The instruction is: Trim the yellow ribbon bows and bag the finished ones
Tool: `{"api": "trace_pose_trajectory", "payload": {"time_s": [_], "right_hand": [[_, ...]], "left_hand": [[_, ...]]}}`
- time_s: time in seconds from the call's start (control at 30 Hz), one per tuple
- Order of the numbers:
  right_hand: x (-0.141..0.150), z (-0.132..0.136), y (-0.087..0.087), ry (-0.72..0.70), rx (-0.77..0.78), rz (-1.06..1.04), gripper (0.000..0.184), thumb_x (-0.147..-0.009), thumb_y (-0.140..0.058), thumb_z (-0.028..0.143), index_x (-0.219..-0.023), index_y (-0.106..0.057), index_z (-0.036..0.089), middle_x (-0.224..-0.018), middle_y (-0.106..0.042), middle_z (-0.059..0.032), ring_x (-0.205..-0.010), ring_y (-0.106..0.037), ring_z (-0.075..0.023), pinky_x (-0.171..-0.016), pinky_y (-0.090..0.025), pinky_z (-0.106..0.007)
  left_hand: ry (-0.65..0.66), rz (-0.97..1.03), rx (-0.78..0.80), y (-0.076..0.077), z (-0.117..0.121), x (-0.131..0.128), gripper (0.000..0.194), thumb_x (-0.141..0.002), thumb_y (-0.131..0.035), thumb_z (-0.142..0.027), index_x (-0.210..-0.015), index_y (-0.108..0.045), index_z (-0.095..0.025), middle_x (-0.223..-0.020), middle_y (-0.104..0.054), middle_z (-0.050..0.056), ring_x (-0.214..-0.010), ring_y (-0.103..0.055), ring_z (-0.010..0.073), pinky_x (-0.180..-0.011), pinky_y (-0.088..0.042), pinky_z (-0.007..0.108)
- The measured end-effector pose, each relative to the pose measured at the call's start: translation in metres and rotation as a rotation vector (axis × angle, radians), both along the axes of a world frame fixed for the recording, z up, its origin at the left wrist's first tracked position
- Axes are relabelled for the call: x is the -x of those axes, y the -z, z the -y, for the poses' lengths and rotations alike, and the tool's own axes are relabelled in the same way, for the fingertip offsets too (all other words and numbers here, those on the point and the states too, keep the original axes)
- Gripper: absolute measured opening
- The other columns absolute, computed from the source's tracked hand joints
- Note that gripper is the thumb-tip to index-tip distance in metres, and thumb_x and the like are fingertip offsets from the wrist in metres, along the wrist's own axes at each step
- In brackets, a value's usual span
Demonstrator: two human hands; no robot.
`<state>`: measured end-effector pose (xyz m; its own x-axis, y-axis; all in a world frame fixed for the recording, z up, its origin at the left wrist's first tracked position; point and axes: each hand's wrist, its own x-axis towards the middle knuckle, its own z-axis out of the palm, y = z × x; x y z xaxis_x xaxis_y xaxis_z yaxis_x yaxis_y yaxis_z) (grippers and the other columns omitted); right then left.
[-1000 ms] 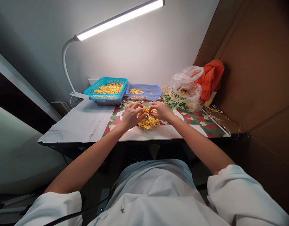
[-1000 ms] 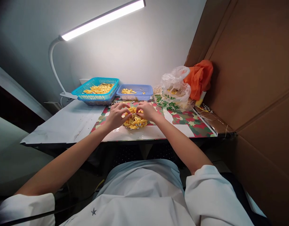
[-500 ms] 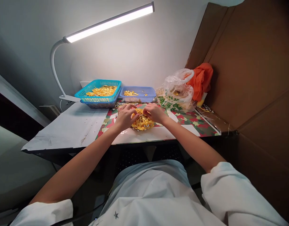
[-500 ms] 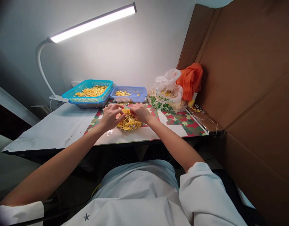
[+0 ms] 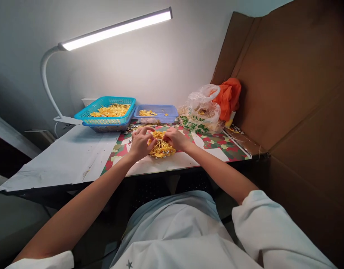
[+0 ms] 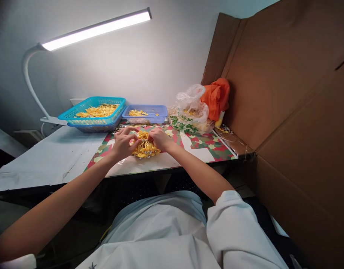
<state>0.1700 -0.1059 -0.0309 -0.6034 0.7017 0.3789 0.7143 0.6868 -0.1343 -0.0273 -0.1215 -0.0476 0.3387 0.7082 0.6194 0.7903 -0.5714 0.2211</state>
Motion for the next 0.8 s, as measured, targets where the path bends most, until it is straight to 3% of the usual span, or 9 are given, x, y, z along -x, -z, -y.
{"api": "trace_pose_trajectory", "payload": {"time_s": [0.17,0.27,0.37,0.53,0.63,0.73,0.8], "right_hand": [[-0.023,0.004,0.004,0.075,-0.102,-0.084,0.018,-0.089,-0.056,0.013,-0.100,-0.069,0.019,-0.111,-0.065,-0.0086,-0.105,-0.053,-0.0228,-0.093,-0.040,-0.036],[-0.058,0.014,0.010,0.148,-0.169,-0.169,0.020,-0.088,-0.057,0.016,-0.104,-0.068,0.021,-0.122,-0.061,-0.0085,-0.112,-0.051,-0.0240,-0.100,-0.037,-0.040],[-0.105,0.022,0.015,0.259,-0.191,-0.210,0.019,-0.084,-0.057,0.015,-0.095,-0.071,0.020,-0.115,-0.062,-0.0086,-0.108,-0.053,-0.0251,-0.097,-0.039,-0.041],[-0.168,0.015,0.009,0.515,-0.249,-0.357,0.017,-0.081,-0.055,0.015,-0.087,-0.071,0.018,-0.106,-0.063,-0.0108,-0.103,-0.056,-0.0261,-0.097,-0.041,-0.041],[-0.189,0.005,-0.002,0.751,-0.188,-0.370,0.022,-0.083,-0.052,0.016,-0.093,-0.072,0.017,-0.108,-0.064,-0.0098,-0.102,-0.057,-0.0231,-0.095,-0.043,-0.035],[-0.211,0.003,-0.006,0.951,-0.100,-0.341,0.024,-0.083,-0.052,0.018,-0.094,-0.073,0.016,-0.110,-0.065,-0.0095,-0.103,-0.058,-0.0217,-0.092,-0.044,-0.029],[-0.229,0.009,-0.002,1.052,-0.063,-0.335,0.025,-0.083,-0.051,0.017,-0.093,-0.074,0.015,-0.108,-0.067,-0.0118,-0.101,-0.060,-0.0233,-0.089,-0.044,-0.030]], "left_hand": [[-0.037,0.025,0.028,-0.003,-0.001,0.004,0.020,-0.089,-0.055,-0.036,-0.085,-0.069,-0.024,-0.131,-0.059,0.010,-0.124,-0.049,0.0335,-0.098,-0.035,0.051],[-0.038,0.039,0.017,-0.003,-0.003,0.011,0.029,-0.090,-0.051,-0.041,-0.110,-0.067,-0.027,-0.143,-0.048,0.011,-0.131,-0.043,0.0352,-0.102,-0.033,0.053],[-0.044,0.054,-0.025,0.003,-0.005,0.022,0.036,-0.092,-0.046,-0.043,-0.120,-0.062,-0.026,-0.147,-0.043,0.012,-0.134,-0.039,0.0350,-0.107,-0.030,0.052],[-0.189,0.122,-0.046,0.020,-0.010,0.039,0.035,-0.095,-0.042,-0.042,-0.127,-0.053,-0.032,-0.148,-0.040,0.006,-0.133,-0.038,0.0353,-0.107,-0.031,0.054],[-0.215,0.154,-0.072,0.018,-0.009,0.041,0.032,-0.095,-0.041,-0.041,-0.126,-0.049,-0.038,-0.145,-0.040,0.003,-0.132,-0.038,0.0345,-0.105,-0.032,0.055],[-0.203,0.186,-0.140,0.011,0.006,0.037,0.033,-0.094,-0.042,-0.041,-0.126,-0.046,-0.041,-0.142,-0.041,0.002,-0.132,-0.038,0.0330,-0.104,-0.032,0.054],[-0.141,0.170,-0.169,0.015,0.028,0.032,0.034,-0.090,-0.047,-0.040,-0.124,-0.048,-0.043,-0.135,-0.049,0.002,-0.129,-0.043,0.0318,-0.103,-0.031,0.054]]}}
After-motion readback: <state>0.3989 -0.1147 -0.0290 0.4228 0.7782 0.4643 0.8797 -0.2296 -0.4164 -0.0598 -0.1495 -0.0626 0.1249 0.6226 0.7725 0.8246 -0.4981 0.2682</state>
